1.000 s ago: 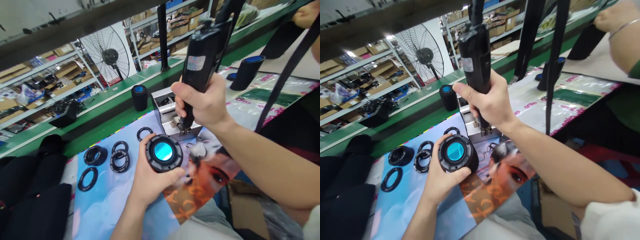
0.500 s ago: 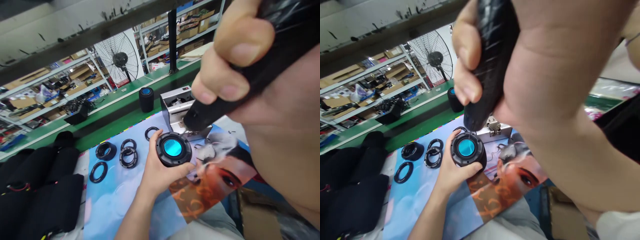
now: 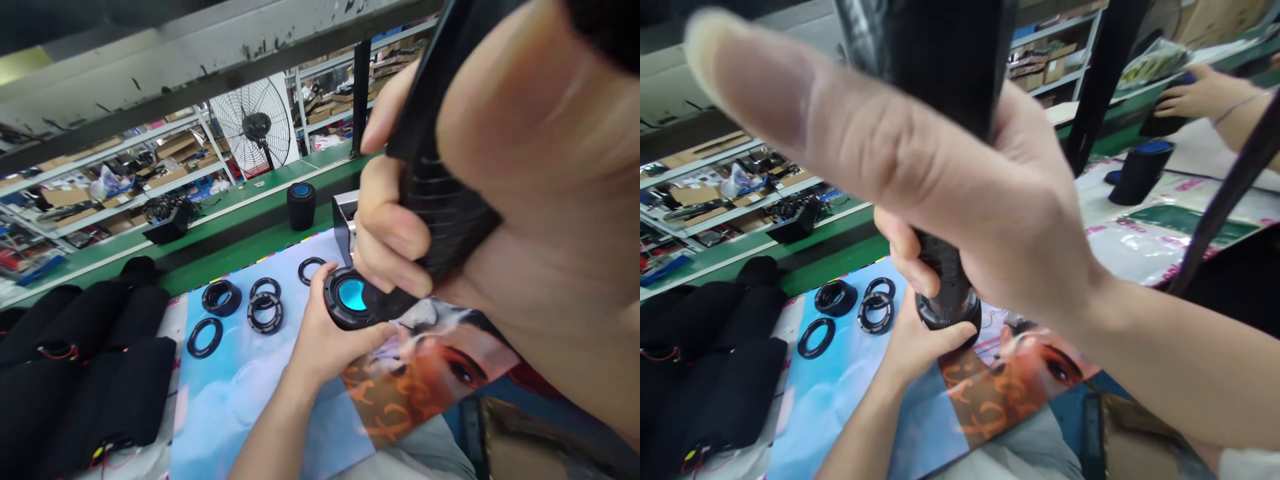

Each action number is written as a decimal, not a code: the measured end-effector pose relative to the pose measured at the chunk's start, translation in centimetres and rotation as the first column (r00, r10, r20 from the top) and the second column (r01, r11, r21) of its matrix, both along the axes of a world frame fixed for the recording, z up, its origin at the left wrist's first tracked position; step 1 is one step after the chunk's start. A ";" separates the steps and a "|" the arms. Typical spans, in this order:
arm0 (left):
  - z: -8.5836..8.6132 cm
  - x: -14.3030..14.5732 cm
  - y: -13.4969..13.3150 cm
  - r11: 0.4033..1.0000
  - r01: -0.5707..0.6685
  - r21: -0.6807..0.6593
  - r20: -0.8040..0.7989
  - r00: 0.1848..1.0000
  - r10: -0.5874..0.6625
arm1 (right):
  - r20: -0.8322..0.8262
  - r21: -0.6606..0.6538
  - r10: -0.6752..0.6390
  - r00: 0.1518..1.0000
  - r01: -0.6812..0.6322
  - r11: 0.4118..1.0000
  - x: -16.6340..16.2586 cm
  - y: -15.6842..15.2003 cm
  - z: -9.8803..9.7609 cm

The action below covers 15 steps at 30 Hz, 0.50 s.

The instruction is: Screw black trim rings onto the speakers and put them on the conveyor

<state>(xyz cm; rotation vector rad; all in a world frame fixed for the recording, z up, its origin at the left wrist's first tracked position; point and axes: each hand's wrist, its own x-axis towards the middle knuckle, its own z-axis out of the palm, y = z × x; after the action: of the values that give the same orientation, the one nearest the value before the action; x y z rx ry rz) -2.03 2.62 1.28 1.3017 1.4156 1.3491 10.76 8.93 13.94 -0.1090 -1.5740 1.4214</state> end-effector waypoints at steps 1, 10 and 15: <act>0.0 0.0 0.0 1.000 0.006 0.001 -0.002 1.000 -0.006 | -0.017 0.040 0.047 0.999 -0.047 0.998 0.1 -0.2 -0.3; 0.5 0.2 -0.2 0.999 0.034 0.031 0.048 0.998 -0.036 | 0.038 0.008 0.125 0.991 -0.125 0.992 -0.5 -1.5 -0.6; 0.4 0.1 -0.2 0.994 0.102 -0.030 0.037 0.994 -0.101 | 0.076 0.164 0.061 0.995 -0.072 0.984 -0.1 -1.2 -0.4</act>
<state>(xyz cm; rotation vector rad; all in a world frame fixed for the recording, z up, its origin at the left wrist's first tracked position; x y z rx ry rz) -1.95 2.44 1.73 1.3053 1.3239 1.2708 10.62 7.76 13.52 -0.0077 -1.7631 1.3434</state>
